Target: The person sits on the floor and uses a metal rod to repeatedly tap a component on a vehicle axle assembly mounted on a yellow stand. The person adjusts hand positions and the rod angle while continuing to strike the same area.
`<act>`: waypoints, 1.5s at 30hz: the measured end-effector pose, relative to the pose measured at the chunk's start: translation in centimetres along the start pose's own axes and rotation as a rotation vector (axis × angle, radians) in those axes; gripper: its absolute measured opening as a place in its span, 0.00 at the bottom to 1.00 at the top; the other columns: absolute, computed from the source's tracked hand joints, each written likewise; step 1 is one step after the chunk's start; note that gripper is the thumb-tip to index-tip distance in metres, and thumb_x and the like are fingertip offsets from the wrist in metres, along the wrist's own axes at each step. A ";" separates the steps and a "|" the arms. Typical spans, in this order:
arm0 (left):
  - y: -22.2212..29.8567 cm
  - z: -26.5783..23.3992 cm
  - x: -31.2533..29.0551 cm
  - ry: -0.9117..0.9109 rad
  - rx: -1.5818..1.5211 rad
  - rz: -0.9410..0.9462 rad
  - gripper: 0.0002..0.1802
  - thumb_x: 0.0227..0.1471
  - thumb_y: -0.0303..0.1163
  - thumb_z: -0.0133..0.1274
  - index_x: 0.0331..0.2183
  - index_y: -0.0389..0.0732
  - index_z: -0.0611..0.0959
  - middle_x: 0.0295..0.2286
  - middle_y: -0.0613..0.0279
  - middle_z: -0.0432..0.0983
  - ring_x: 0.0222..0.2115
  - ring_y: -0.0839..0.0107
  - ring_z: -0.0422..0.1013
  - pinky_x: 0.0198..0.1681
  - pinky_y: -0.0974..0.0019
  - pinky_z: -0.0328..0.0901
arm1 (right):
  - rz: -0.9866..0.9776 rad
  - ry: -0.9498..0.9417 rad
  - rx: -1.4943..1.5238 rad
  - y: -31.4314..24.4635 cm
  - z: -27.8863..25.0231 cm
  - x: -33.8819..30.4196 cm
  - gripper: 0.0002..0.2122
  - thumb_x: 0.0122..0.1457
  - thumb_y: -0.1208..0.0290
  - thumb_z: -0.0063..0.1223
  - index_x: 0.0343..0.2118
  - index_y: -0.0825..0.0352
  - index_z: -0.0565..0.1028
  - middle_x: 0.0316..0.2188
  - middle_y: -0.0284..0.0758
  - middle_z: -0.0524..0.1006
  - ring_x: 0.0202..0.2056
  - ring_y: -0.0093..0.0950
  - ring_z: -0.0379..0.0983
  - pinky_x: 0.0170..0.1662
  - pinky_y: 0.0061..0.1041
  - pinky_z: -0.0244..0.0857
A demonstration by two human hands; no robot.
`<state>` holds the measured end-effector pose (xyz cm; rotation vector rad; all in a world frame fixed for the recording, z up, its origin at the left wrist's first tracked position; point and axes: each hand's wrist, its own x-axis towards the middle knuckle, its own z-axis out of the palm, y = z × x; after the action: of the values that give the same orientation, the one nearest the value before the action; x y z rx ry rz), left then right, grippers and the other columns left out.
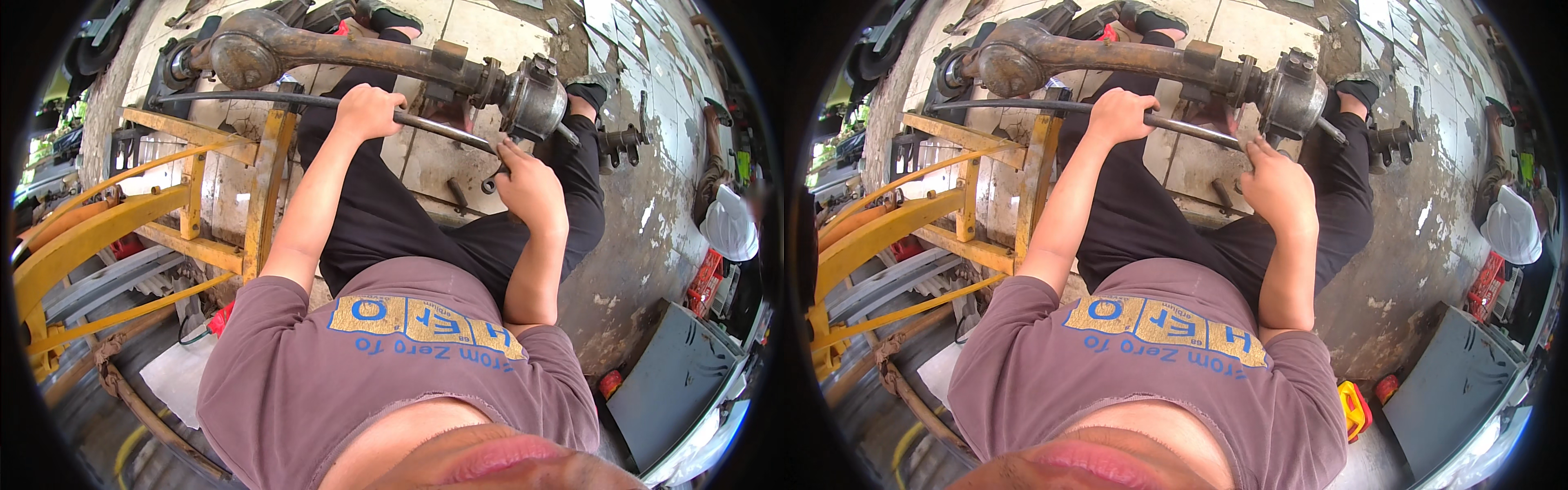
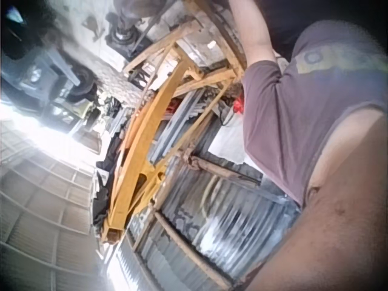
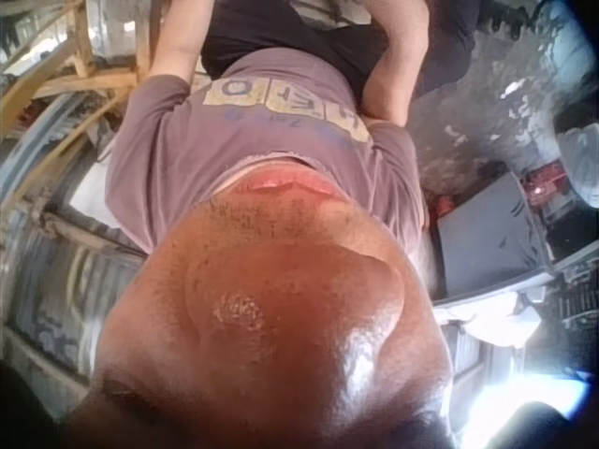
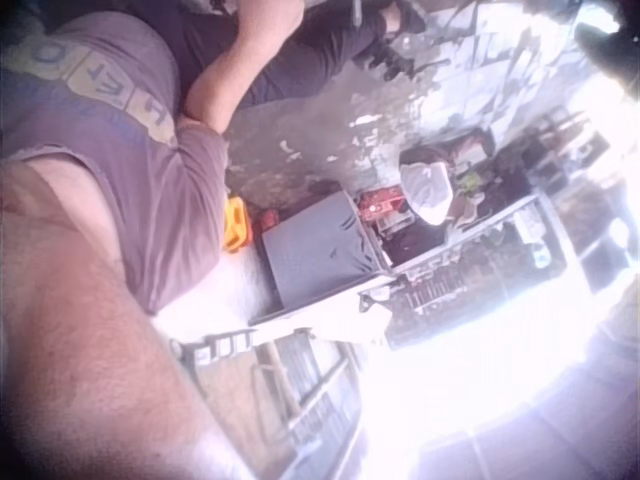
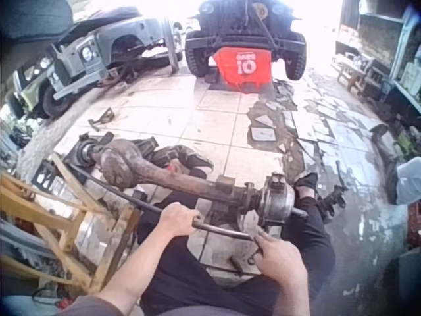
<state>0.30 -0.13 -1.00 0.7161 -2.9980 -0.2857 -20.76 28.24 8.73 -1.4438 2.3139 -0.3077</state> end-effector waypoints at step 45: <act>0.0 -0.2 0.6 -0.025 0.037 -0.001 0.15 0.46 0.47 0.71 0.38 0.56 0.94 0.27 0.58 0.88 0.33 0.56 0.85 0.46 0.52 0.76 | -0.127 0.011 -0.206 -4.9 7.6 3.7 0.37 0.60 0.63 0.63 0.74 0.62 0.69 0.77 0.32 0.67 0.41 0.37 0.89 0.42 0.40 0.84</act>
<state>-0.22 -0.47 -0.77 0.7225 -3.0345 -0.2417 -14.90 22.94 2.98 -1.6952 2.3237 -0.1145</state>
